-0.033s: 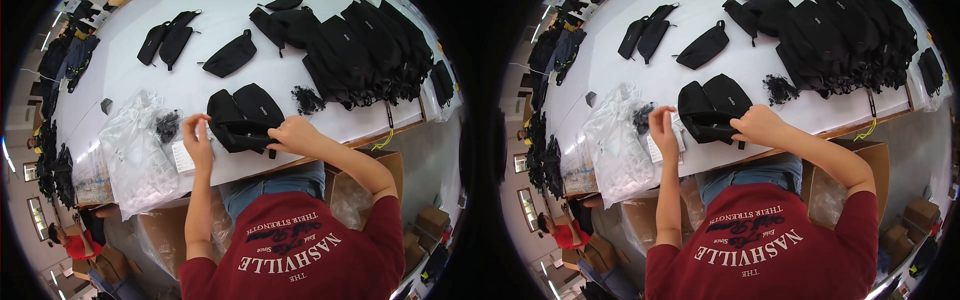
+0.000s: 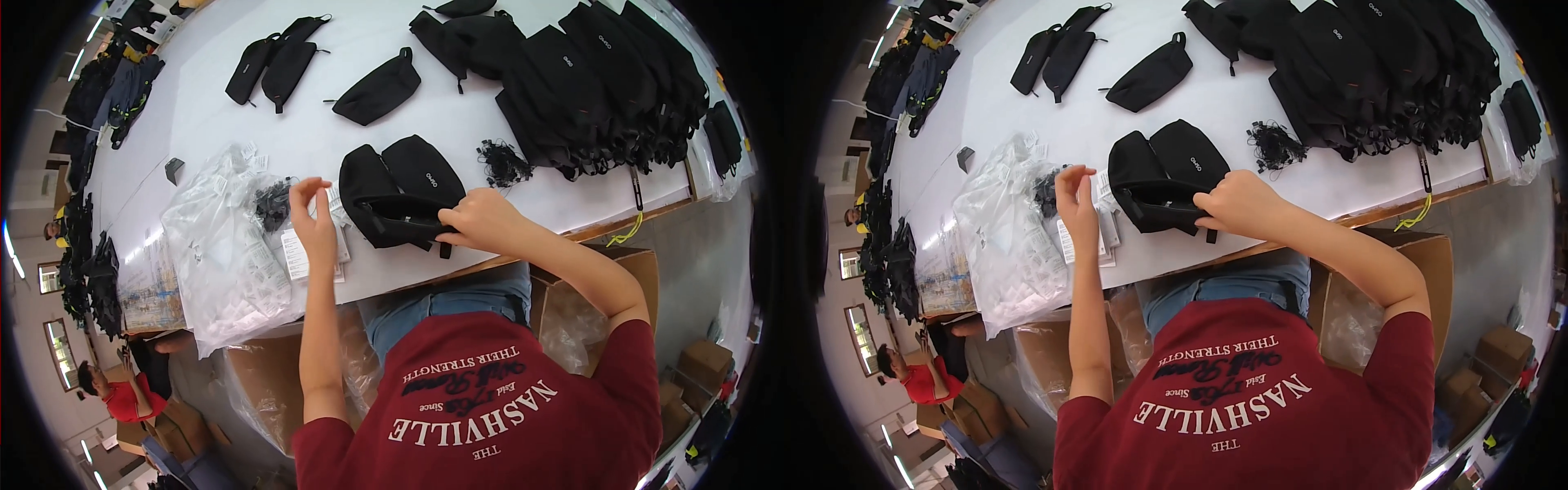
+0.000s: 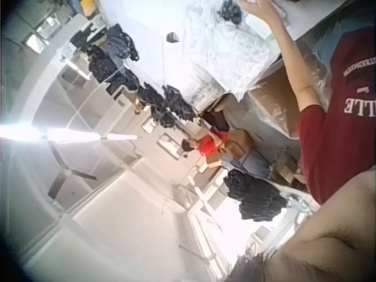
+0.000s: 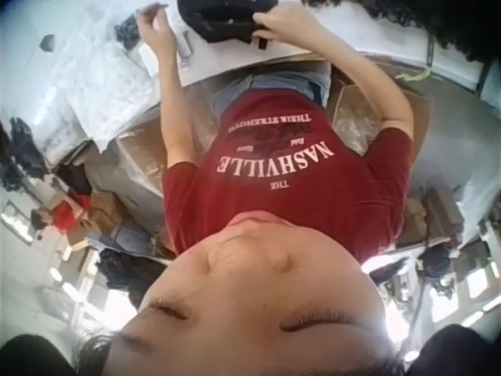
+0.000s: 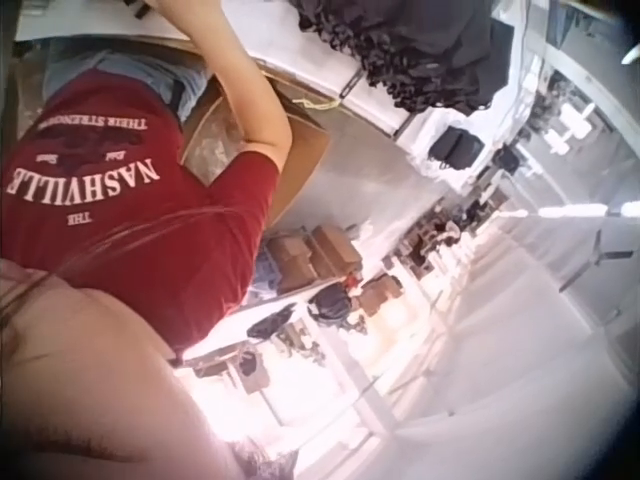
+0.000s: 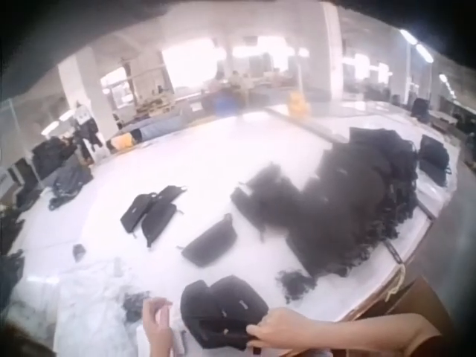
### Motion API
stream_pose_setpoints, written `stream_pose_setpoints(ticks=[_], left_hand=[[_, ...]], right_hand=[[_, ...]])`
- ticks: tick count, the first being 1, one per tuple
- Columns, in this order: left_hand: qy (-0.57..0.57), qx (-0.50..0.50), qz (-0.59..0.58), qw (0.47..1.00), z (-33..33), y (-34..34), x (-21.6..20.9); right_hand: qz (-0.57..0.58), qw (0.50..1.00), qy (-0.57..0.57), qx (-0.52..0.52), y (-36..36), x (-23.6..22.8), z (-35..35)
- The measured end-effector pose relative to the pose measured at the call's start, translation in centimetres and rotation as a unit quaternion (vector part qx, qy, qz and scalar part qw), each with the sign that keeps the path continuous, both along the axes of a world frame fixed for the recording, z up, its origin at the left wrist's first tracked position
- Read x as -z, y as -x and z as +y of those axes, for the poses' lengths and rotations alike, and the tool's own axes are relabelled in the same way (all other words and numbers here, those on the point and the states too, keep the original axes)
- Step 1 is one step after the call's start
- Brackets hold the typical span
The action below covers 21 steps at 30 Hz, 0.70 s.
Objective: Assembling and packing small black cases, likely for eyewear, by attaching cords and inserting tags.
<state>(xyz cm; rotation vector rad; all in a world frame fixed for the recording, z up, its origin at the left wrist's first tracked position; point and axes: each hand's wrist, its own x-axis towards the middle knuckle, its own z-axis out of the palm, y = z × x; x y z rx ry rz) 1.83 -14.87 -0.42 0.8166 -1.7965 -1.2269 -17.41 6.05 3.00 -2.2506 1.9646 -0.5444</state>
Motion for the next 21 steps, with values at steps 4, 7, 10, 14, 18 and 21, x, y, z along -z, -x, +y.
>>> stream_pose_setpoints(ticks=[4,7,10,14,18,21], left_hand=[[0.218,0.040,-0.338,0.915,-4.3,-0.7,2.3],[0.239,0.121,-0.343,0.900,-4.9,-0.8,3.1],[0.327,0.113,-0.344,0.873,-5.0,-0.5,2.4],[0.353,0.068,-0.311,0.879,-4.7,-0.6,0.8],[0.308,0.034,-0.207,0.928,-0.5,1.0,-5.4],[0.241,0.097,-0.123,0.958,2.9,2.5,-8.4]], right_hand=[[0.015,1.000,0.003,-0.015,0.4,0.1,-0.3],[0.026,0.999,0.024,-0.018,0.2,-0.4,-0.3],[0.039,0.998,0.054,-0.019,0.4,-0.3,-0.3],[0.026,0.997,0.066,-0.022,0.4,-0.5,-0.2],[0.041,0.996,0.076,-0.033,0.2,-0.9,-0.5],[0.041,0.995,0.086,-0.030,0.1,-1.3,-0.8]])
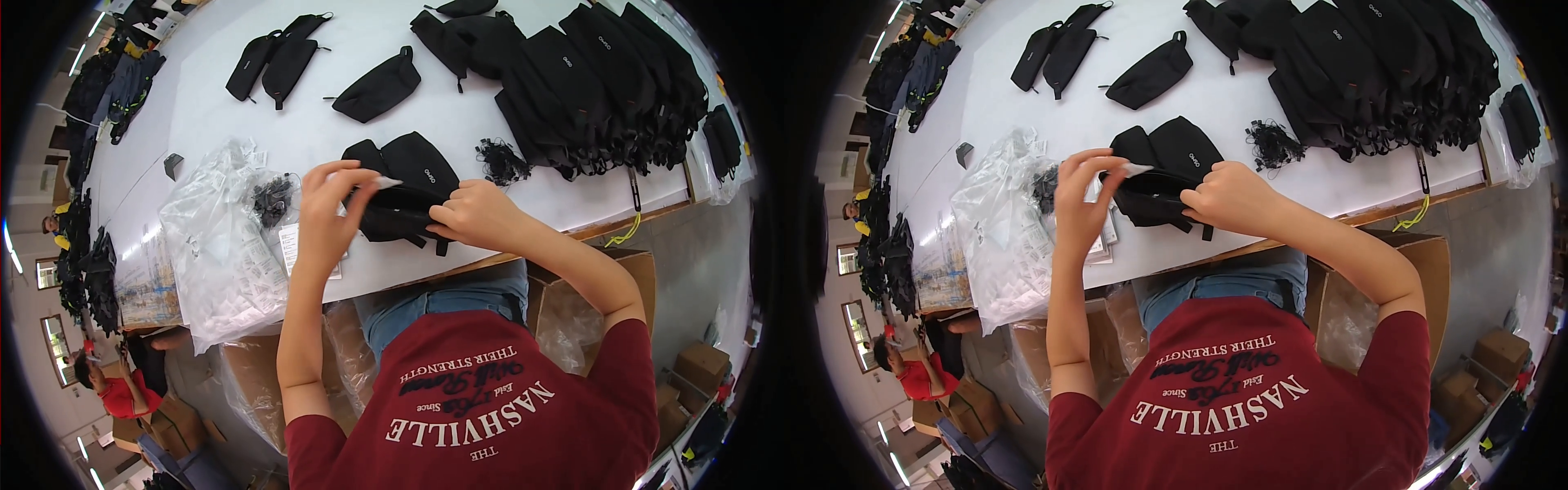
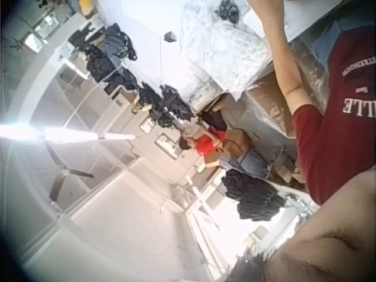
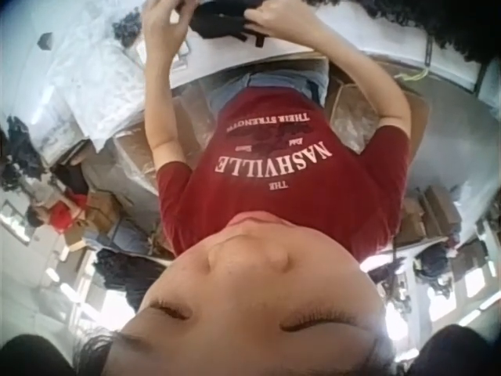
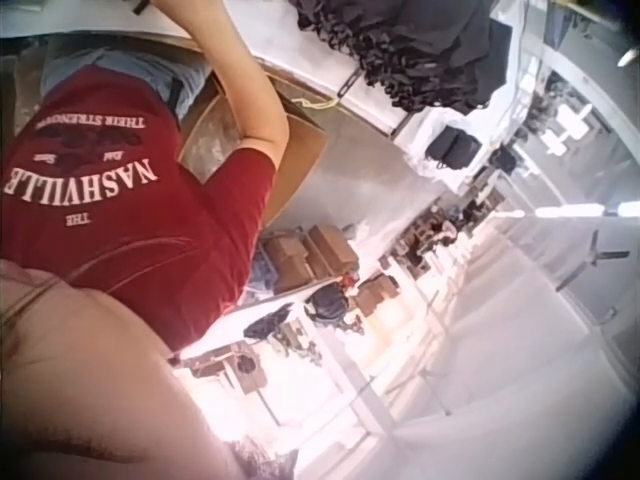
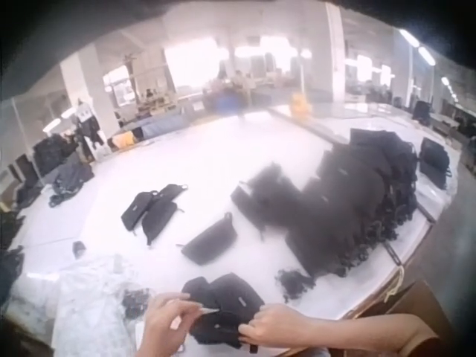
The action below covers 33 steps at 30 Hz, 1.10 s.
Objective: Assembling and packing small black cases, likely for eyewear, by attaching cords and inserting tags.
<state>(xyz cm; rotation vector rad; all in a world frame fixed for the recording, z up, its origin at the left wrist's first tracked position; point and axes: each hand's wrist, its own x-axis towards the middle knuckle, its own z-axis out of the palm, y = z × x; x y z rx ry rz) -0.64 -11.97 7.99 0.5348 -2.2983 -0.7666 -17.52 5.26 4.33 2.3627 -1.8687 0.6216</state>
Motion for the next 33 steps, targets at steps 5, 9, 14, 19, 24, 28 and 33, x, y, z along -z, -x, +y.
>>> stream_pose_setpoints(ticks=[5,9,14,19,24,28,33], left_hand=[[0.076,0.086,-0.082,0.990,0.5,0.0,-0.1],[-0.304,-0.046,0.200,0.930,1.3,-0.7,3.9],[-0.718,0.067,0.285,0.631,5.3,-0.4,8.7],[-0.753,-0.021,0.350,0.557,6.7,1.8,6.6],[-0.728,-0.036,0.335,0.597,6.8,1.9,7.1],[-0.686,0.000,0.322,0.653,7.5,1.6,7.2],[-0.716,0.032,0.299,0.629,8.0,1.6,7.3]], right_hand=[[-0.010,0.999,0.026,0.015,-0.3,-1.2,-0.1],[-0.055,0.993,0.062,0.083,-0.6,-2.1,0.2],[-0.124,0.980,0.091,0.123,-2.0,-2.8,-0.6],[-0.324,0.916,0.111,0.210,-3.5,-2.5,-0.5],[-0.530,0.793,0.039,0.297,-4.5,-1.0,0.6],[-0.534,0.806,0.001,0.254,-3.7,0.6,1.7],[-0.619,0.768,0.021,0.163,-2.2,-1.8,1.8]])
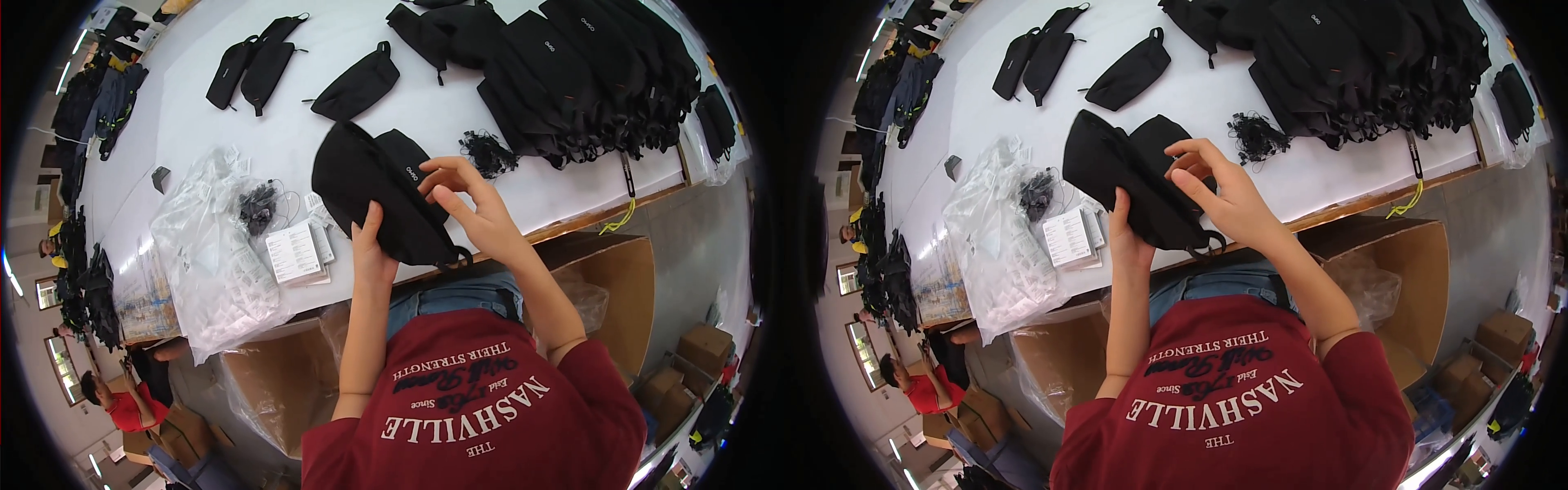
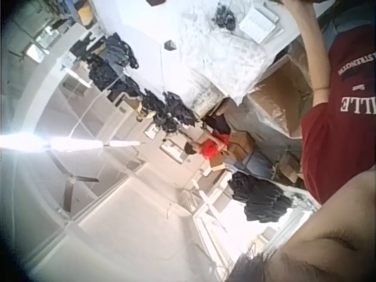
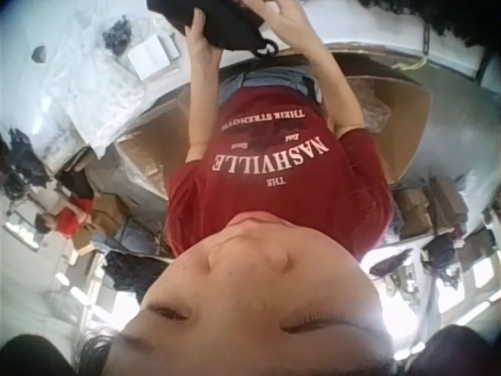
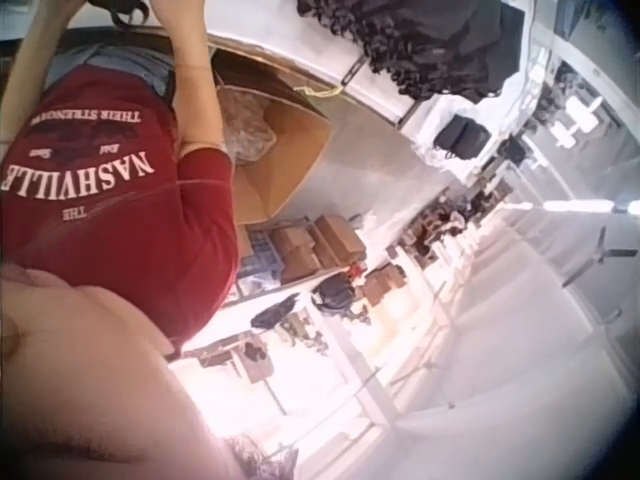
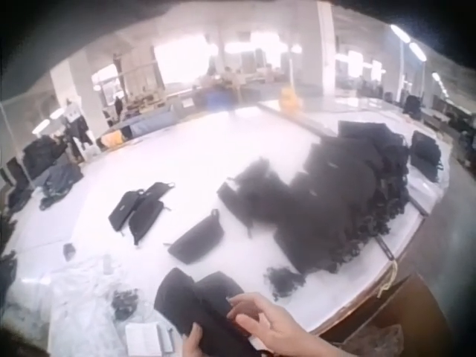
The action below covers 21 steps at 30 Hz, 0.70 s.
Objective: Assembling and packing small black cases, likely for eyewear, by attaching cords and inserting tags.
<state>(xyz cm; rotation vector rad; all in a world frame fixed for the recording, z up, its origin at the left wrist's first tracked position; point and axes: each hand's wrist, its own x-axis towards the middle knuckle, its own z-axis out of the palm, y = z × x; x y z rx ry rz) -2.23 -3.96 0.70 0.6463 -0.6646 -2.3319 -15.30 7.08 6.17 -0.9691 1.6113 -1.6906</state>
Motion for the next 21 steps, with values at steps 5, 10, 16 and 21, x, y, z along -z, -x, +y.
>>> stream_pose_setpoints(ticks=[5,10,16,21], left_hand=[[0.023,0.048,-0.030,0.998,1.2,0.4,-1.6],[-0.009,0.084,-0.033,0.996,1.3,0.3,-2.3],[-0.018,0.099,-0.072,0.992,1.4,-0.3,-1.8],[-0.015,0.112,-0.078,0.991,1.4,-0.4,-2.1]], right_hand=[[0.064,0.998,0.007,0.004,0.7,-2.1,-0.6],[0.109,0.993,0.012,0.046,1.1,-2.5,-1.0],[0.375,0.911,0.047,0.164,1.8,-1.9,-1.7],[0.392,0.900,0.049,0.183,1.6,-2.1,-1.8]])
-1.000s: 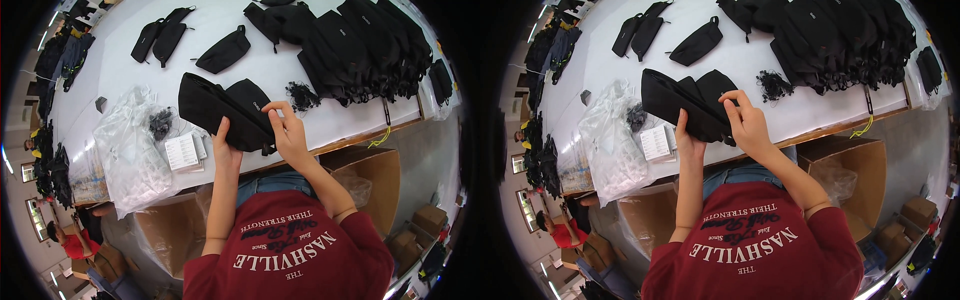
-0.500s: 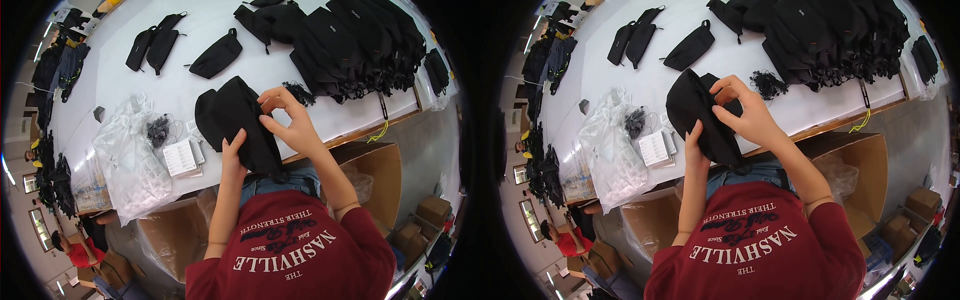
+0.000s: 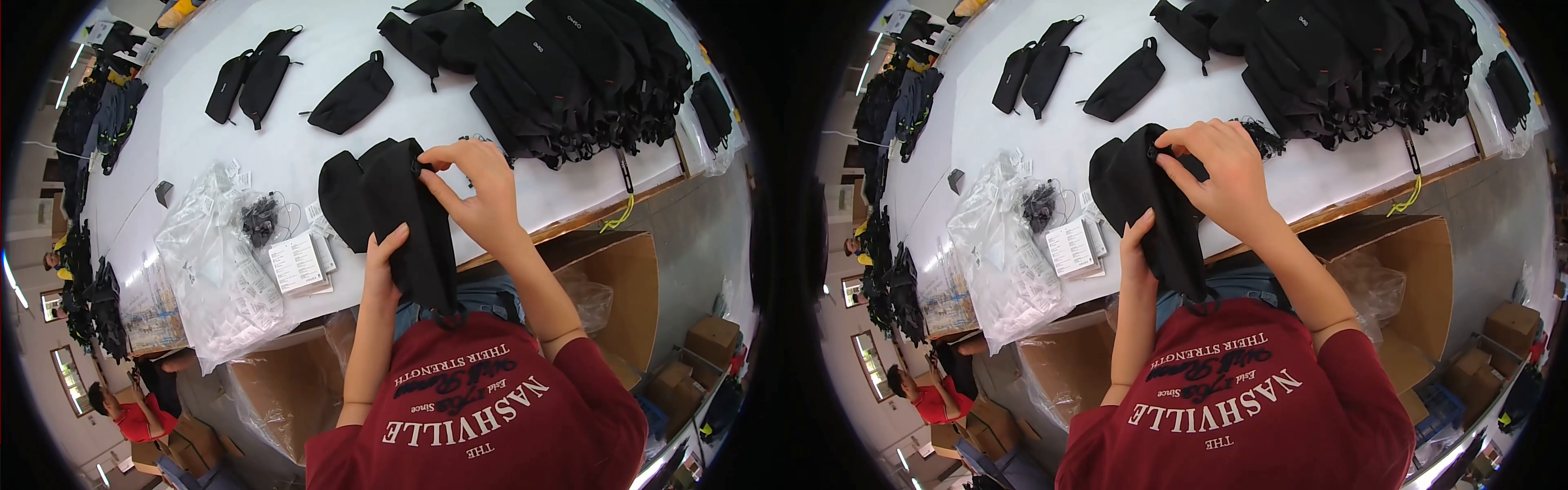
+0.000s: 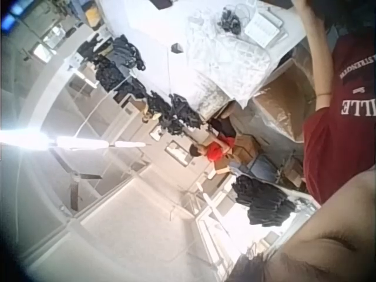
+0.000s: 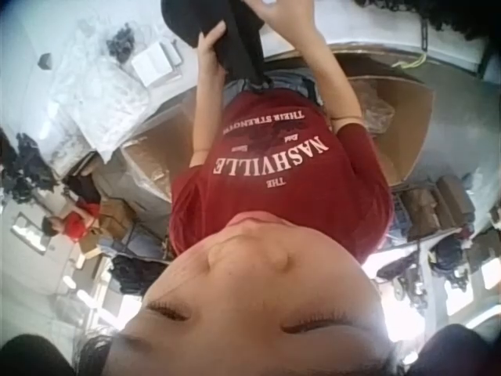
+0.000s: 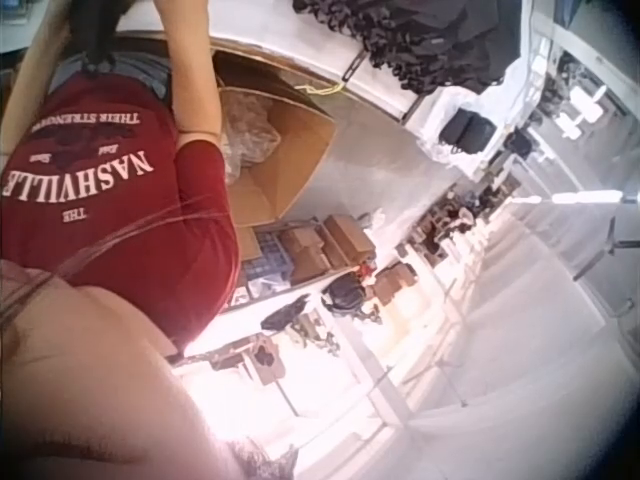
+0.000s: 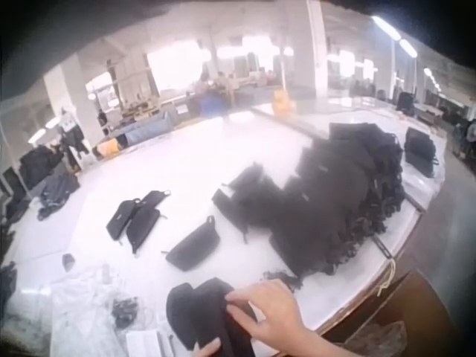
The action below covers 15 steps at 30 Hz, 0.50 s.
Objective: Assembling and packing small black cases, likely for eyewear, by attaching cords and inserting tags.
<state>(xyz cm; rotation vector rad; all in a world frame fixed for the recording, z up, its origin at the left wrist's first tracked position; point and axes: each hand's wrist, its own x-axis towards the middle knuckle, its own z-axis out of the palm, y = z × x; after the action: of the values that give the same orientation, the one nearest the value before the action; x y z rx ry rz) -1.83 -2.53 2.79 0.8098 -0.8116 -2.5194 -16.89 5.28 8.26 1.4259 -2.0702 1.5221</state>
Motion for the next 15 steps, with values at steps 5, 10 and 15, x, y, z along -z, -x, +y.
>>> stream_pose_setpoints(ticks=[5,10,15], left_hand=[[0.024,0.011,-0.010,1.000,-0.3,0.1,-0.7],[-0.006,0.028,-0.024,0.999,-0.4,-0.3,-0.4],[0.018,0.012,-0.042,0.999,-0.4,-0.1,-1.1]], right_hand=[[0.007,1.000,0.001,0.009,0.3,-0.2,0.1],[-0.084,0.996,0.011,-0.007,1.0,-0.5,-0.4],[-0.130,0.989,-0.067,-0.028,1.5,-0.7,0.0]])
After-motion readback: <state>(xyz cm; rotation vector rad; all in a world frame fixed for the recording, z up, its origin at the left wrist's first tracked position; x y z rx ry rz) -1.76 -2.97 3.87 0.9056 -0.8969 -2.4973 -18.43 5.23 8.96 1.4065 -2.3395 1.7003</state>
